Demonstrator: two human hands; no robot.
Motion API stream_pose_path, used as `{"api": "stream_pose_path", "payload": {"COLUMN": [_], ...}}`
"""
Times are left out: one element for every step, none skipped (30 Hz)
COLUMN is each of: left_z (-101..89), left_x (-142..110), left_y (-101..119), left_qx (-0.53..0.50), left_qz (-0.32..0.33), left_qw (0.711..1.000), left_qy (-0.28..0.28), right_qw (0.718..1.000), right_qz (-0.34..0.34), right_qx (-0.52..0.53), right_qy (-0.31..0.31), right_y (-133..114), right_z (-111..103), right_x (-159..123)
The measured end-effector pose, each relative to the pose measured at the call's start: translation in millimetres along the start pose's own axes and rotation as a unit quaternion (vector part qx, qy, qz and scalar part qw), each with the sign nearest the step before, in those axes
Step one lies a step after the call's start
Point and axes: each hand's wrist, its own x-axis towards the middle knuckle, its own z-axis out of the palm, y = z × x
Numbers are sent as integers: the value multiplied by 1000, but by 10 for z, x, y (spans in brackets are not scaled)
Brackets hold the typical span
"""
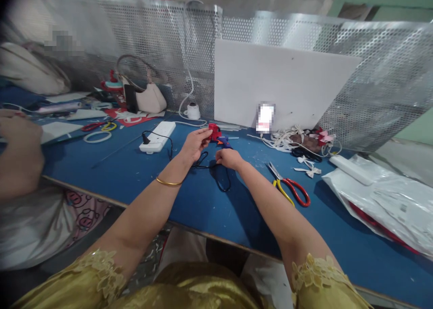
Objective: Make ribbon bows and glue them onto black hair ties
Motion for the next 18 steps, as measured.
{"api": "stream_pose_path", "payload": {"left_z": [1,1,1,1,2,4,6,9,13,18,22,26,30,33,35,36,37,38], "left_x": [0,-1,-1,0,0,1,1,0,-2,-4,-7,-10,-14,-16,-18,-19,-18,-17], "left_y": [-4,-8,-11,-13,-15,-17,-18,-20,-23,-25,-28,-32,-34,-37,-39,-41,-42,-44], "left_qx": [1,2,3,4,6,7,9,10,12,14,16,18,20,21,23,23,24,24], "left_qz": [-1,-2,-2,-3,-3,-4,-5,-6,-7,-8,-10,-13,-15,-18,-19,-20,-19,-18], "left_qw": [1000,1000,1000,1000,1000,1000,1000,1000,1000,1000,1000,1000,1000,1000,1000,999,999,1000], "left_qy": [-1,-1,-1,-2,-2,-3,-3,-4,-4,-5,-7,-8,-9,-10,-10,-9,-8,-7], "right_qw": [1000,1000,999,997,995,991,986,979,972,965,959,954,951,948,946,945,944,939], "right_qz": [1,4,8,12,19,27,38,48,59,68,74,77,79,80,80,77,86,101], "right_qx": [10,23,39,58,79,102,126,150,173,194,211,224,232,236,235,217,174,114], "right_qy": [8,18,31,46,63,83,104,125,144,161,173,183,190,197,209,232,265,309], "right_y": [-13,-26,-38,-47,-54,-57,-57,-57,-56,-57,-61,-67,-75,-82,-84,-76,-51,-7], "right_z": [17,37,58,76,89,92,84,60,20,-37,-111,-198,-295,-395,-491,-574,-639,-678], "right_x": [-8,-17,-27,-40,-57,-82,-118,-170,-242,-341,-470,-632,-830,-1064,-1335,-1638,-1971,-2325]}}
